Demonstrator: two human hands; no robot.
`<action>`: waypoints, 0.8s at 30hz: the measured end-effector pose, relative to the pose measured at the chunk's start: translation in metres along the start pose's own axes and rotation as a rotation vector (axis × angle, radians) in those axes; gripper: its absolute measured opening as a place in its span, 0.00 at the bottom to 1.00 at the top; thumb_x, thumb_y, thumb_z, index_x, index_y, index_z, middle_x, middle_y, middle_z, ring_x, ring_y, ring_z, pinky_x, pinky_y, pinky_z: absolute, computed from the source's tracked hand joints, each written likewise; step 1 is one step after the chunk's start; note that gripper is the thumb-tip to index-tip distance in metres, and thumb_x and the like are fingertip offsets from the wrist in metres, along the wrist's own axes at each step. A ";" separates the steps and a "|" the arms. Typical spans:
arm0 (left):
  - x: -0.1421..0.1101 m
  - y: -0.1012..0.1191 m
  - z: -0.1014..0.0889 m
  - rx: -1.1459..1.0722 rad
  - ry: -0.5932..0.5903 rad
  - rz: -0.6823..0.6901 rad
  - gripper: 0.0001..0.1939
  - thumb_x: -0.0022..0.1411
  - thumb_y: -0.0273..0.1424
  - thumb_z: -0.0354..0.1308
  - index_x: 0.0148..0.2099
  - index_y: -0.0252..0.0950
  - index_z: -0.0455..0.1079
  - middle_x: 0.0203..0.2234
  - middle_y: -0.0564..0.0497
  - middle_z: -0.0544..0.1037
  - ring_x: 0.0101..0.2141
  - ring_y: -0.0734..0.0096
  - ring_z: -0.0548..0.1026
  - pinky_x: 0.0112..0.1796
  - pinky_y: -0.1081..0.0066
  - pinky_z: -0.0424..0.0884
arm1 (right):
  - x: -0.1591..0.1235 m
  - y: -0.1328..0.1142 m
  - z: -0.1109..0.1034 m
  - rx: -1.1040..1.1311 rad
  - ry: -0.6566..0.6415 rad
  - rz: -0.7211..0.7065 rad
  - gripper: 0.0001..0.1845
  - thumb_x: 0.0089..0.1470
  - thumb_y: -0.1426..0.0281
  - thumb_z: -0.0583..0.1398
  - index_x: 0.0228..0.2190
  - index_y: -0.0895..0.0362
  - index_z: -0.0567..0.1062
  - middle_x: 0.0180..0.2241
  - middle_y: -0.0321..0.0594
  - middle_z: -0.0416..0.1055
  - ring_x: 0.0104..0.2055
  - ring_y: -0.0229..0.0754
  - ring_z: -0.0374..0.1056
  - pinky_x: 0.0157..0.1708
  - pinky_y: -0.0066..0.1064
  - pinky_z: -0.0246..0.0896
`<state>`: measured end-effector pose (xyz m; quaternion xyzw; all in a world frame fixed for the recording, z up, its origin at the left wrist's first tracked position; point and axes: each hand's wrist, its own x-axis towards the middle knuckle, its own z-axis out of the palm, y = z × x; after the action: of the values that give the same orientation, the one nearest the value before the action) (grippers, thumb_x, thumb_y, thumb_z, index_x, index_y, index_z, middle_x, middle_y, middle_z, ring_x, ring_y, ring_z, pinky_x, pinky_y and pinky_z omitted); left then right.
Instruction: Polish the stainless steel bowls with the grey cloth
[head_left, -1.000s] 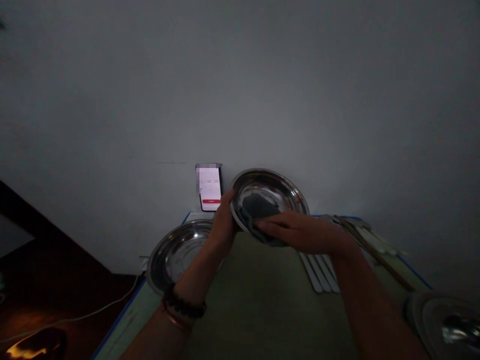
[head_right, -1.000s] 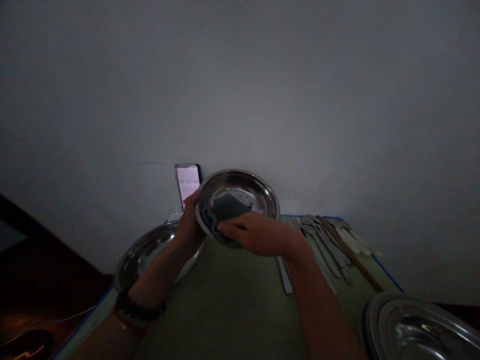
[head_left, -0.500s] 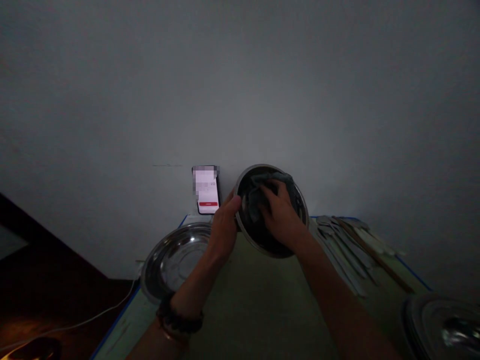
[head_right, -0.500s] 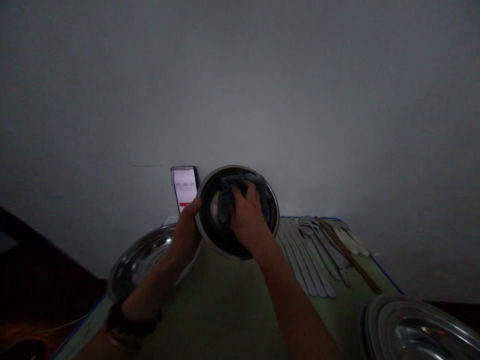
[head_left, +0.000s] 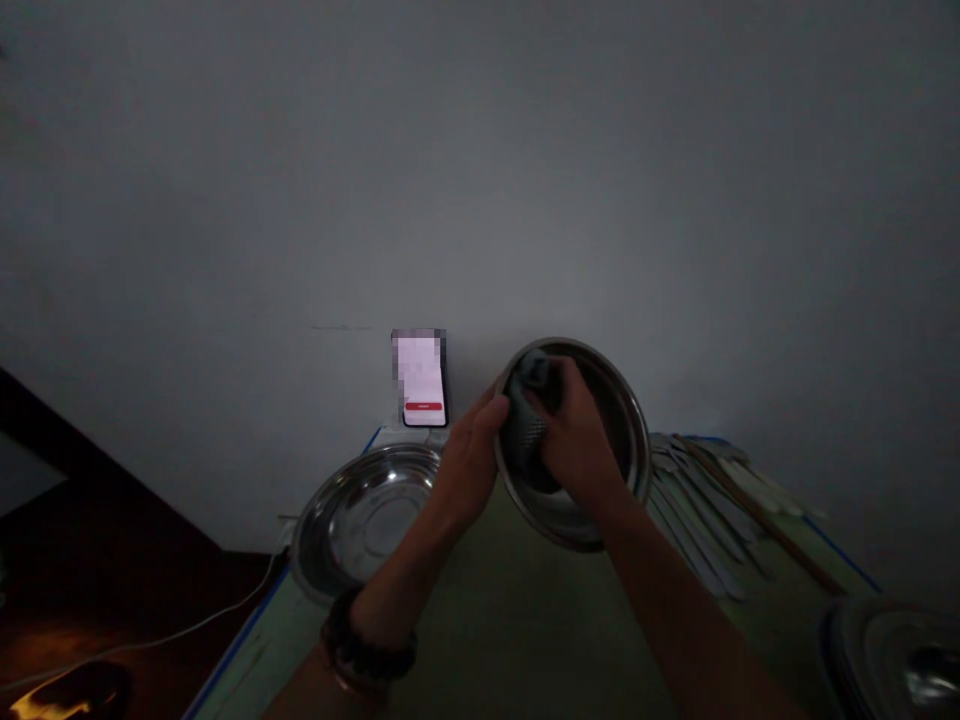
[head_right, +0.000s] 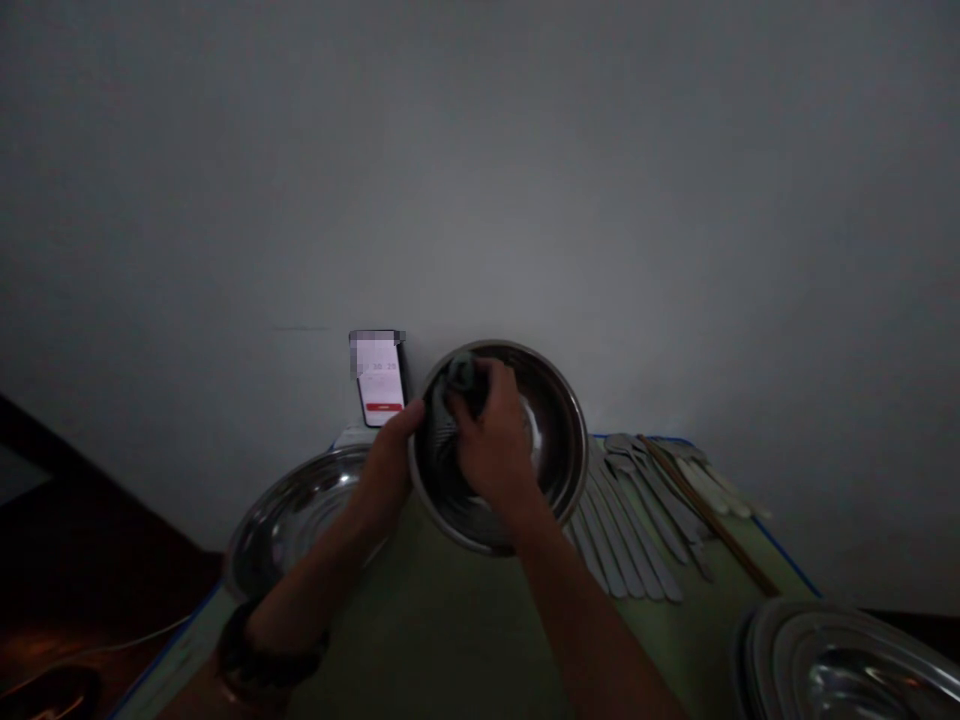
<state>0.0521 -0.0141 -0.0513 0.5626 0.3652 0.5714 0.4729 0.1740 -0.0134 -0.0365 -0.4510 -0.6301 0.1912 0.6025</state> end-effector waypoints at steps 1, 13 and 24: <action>-0.001 0.000 0.001 0.019 0.006 0.027 0.16 0.59 0.45 0.52 0.38 0.41 0.75 0.38 0.50 0.80 0.51 0.56 0.69 0.52 0.61 0.64 | 0.000 0.000 -0.001 0.039 -0.029 -0.001 0.12 0.54 0.69 0.56 0.42 0.54 0.65 0.43 0.43 0.69 0.48 0.46 0.65 0.51 0.44 0.57; 0.005 0.034 -0.008 -0.043 0.200 0.093 0.15 0.60 0.44 0.49 0.39 0.41 0.72 0.34 0.52 0.78 0.40 0.61 0.74 0.36 0.68 0.71 | -0.008 -0.024 -0.022 -0.166 -0.706 -0.196 0.29 0.47 0.66 0.64 0.51 0.56 0.64 0.50 0.45 0.68 0.50 0.45 0.65 0.50 0.39 0.61; 0.017 0.019 -0.016 -0.135 0.013 -0.121 0.28 0.57 0.50 0.54 0.58 0.48 0.59 0.44 0.45 0.76 0.39 0.60 0.76 0.34 0.67 0.72 | -0.004 -0.049 -0.070 -0.424 -0.464 -0.292 0.11 0.58 0.66 0.55 0.43 0.52 0.71 0.38 0.39 0.75 0.37 0.41 0.70 0.36 0.32 0.62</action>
<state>0.0352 -0.0012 -0.0300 0.5024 0.3623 0.5688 0.5411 0.2224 -0.0633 0.0135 -0.4157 -0.8339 0.0654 0.3572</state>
